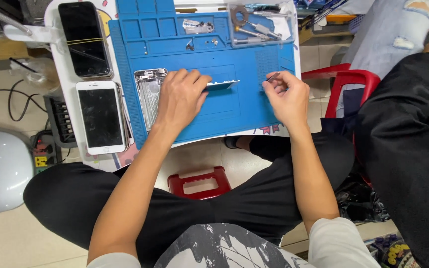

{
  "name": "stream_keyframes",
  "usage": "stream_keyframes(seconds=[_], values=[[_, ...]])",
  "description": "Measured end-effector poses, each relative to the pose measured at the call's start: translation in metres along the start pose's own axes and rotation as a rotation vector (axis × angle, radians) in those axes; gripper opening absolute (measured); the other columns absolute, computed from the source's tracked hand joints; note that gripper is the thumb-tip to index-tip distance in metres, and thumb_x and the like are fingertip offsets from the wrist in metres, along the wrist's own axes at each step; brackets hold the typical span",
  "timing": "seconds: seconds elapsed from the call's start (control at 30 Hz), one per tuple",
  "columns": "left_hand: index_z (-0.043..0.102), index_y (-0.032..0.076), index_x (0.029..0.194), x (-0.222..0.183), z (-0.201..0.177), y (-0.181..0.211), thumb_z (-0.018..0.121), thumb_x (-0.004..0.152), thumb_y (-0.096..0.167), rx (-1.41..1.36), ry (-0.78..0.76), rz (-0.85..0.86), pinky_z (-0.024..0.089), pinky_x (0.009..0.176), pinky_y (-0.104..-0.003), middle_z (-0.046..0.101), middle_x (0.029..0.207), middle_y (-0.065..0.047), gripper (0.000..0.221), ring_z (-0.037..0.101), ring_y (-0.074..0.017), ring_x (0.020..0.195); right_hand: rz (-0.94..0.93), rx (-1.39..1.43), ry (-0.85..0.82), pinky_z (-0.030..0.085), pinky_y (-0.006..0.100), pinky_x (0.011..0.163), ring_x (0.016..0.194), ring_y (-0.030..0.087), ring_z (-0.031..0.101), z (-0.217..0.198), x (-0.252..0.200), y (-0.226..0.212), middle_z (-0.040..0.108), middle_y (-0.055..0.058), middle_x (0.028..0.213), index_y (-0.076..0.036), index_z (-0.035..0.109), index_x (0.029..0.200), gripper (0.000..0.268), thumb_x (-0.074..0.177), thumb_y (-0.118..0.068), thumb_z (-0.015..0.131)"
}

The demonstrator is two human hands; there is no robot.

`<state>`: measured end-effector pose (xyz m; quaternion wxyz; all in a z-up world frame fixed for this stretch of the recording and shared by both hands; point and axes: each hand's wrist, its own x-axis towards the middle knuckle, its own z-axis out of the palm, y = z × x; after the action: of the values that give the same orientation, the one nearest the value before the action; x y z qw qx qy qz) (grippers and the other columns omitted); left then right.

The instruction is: The person disassembles a white smartphone on a blue work mat, using a prying tool to separate the screen from the frame. They then use a screwdriver to remove screws from the internal components and place them on the mat. The person continues to manipulate the phone's internal parts and tools throughout the video.

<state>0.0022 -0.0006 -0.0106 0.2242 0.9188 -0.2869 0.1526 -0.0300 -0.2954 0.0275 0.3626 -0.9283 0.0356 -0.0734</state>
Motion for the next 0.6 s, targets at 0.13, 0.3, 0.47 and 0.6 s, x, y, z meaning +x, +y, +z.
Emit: stream_keyframes(seconds=[0.13,0.3,0.47,0.6], values=[[0.072,0.02,0.102,0.0,0.002,-0.004,0.091,0.074,0.014,-0.006,0.004,-0.005,0.055,0.088,-0.039,0.065,0.086,0.002,0.034,0.067,-0.021,0.087,-0.078,-0.275,-0.134,0.059,0.04,0.068,0.074,0.025,0.074,-0.003,0.0,-0.019,0.077,0.006,0.083,-0.011,0.079,0.104,0.011,0.094,-0.016,0.082],[0.073,0.018,0.103,0.001,0.001,-0.002,0.091,0.077,0.012,-0.057,0.007,0.0,0.056,0.088,-0.039,0.066,0.086,0.001,0.032,0.068,-0.0212,0.086,-0.186,-0.085,-0.24,0.059,0.038,0.064,0.074,0.028,0.076,0.008,-0.01,-0.046,0.078,0.012,0.084,-0.007,0.078,0.105,0.009,0.098,-0.012,0.077],[0.073,0.018,0.102,0.005,-0.007,-0.001,0.092,0.077,0.012,-0.05,0.01,0.01,0.056,0.086,-0.039,0.066,0.086,0.001,0.032,0.068,-0.0211,0.085,-0.184,0.339,-0.237,0.061,0.028,0.06,0.076,0.018,0.076,0.065,-0.026,-0.038,0.081,0.005,0.088,-0.012,0.082,0.104,0.01,0.094,-0.012,0.081],[0.073,0.018,0.102,0.004,-0.003,-0.003,0.092,0.077,0.013,-0.046,0.01,0.02,0.056,0.086,-0.038,0.067,0.087,0.002,0.031,0.069,-0.0202,0.086,-0.153,0.351,-0.199,0.062,0.027,0.06,0.076,0.019,0.077,0.085,-0.027,-0.033,0.081,0.006,0.088,-0.01,0.082,0.105,0.01,0.095,-0.008,0.078]])
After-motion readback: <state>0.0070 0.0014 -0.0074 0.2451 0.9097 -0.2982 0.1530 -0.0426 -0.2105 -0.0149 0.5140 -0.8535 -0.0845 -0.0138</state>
